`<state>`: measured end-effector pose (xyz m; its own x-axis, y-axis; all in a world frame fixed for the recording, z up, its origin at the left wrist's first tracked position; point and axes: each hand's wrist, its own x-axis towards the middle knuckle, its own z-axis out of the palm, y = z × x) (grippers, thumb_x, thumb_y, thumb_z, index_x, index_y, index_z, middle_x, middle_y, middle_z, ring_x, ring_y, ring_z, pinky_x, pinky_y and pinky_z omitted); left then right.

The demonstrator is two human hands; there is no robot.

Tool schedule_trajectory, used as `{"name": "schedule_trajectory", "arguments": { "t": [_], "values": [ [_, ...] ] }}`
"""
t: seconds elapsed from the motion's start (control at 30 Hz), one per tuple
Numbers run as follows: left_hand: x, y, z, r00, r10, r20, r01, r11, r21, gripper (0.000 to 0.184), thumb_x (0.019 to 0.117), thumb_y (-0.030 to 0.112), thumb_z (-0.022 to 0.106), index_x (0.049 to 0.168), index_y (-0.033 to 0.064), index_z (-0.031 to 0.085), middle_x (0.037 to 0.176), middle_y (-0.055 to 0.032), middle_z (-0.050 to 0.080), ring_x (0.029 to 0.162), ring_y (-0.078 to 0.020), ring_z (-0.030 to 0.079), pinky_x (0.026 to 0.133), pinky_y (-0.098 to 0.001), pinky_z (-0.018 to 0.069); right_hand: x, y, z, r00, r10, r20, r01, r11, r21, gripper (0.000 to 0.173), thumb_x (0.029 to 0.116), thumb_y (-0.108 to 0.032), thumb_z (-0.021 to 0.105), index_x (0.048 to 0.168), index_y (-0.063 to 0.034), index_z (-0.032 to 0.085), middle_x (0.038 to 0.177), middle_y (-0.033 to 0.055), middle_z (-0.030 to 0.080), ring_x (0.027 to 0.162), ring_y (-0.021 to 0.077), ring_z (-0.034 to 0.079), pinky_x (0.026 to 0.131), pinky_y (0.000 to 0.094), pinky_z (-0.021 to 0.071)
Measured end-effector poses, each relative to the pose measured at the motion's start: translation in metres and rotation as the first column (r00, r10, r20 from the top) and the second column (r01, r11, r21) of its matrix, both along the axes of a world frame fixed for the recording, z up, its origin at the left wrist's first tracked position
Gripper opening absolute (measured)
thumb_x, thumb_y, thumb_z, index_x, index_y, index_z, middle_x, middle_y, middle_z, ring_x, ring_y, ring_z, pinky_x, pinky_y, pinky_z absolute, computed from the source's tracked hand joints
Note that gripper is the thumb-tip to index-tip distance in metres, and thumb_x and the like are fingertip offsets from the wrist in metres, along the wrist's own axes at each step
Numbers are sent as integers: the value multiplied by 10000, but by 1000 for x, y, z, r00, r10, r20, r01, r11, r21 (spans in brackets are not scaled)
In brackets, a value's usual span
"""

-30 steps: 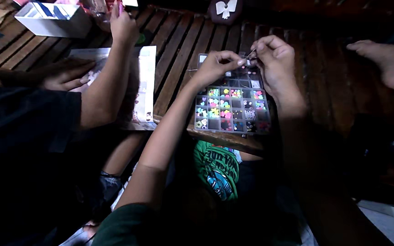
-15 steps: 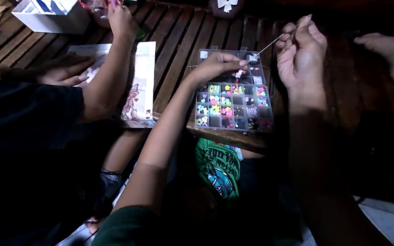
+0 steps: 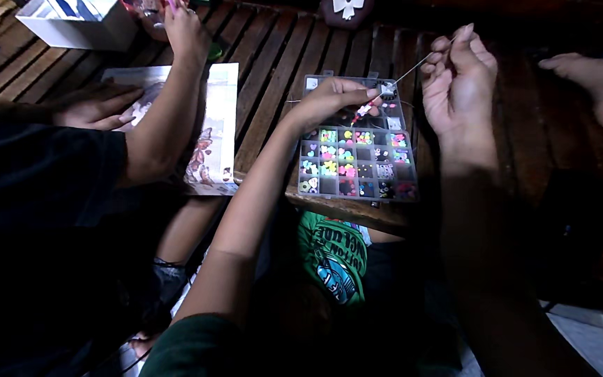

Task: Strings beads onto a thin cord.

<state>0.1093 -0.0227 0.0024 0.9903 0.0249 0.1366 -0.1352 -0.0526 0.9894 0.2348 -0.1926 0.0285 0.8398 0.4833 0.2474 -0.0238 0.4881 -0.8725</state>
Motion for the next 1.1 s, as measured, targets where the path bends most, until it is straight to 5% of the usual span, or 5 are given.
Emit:
{"name": "schedule_trajectory", "arguments": {
  "t": [0.23, 0.47, 0.73, 1.1],
  "values": [
    [-1, -2, 2, 1000, 1, 13, -1, 1000, 15, 333, 1103, 165, 434, 1016, 27, 724, 899, 20, 746, 768, -19, 662, 705, -204, 539, -1, -1, -3, 993, 85, 79, -84, 996, -14, 220, 1122, -147, 363, 1021, -130, 558, 871, -60, 647, 776, 26, 643, 782, 186, 563],
    [0, -9, 1, 994, 32, 101, -35, 999, 28, 175, 1036, 70, 549, 1065, -3, 706, 965, -1, 725, 845, -39, 667, 777, -226, 561, -6, 3, 0, 951, 170, 257, -147, 983, -106, 214, 1102, -123, 388, 1005, -134, 578, 911, -74, 656, 809, 34, 654, 813, 224, 580],
    [-7, -13, 28, 983, 115, 146, -142, 970, 197, 130, 1002, 78, 627, 1043, 4, 726, 946, 11, 709, 835, 2, 631, 787, -202, 528, -10, 1, 64, 864, 223, 451, -154, 970, -186, 162, 1091, -115, 436, 1012, -121, 577, 887, -77, 662, 798, 45, 668, 808, 244, 592],
    [-26, -20, 49, 980, 119, 163, -115, 993, -32, 224, 1075, 88, 492, 1138, -34, 669, 994, -35, 734, 912, -74, 695, 869, -258, 573, -19, -1, 113, 823, 255, 507, -78, 935, -345, 113, 1081, -111, 483, 1019, -118, 576, 842, -88, 654, 770, 32, 669, 786, 224, 593]
  ]
}}
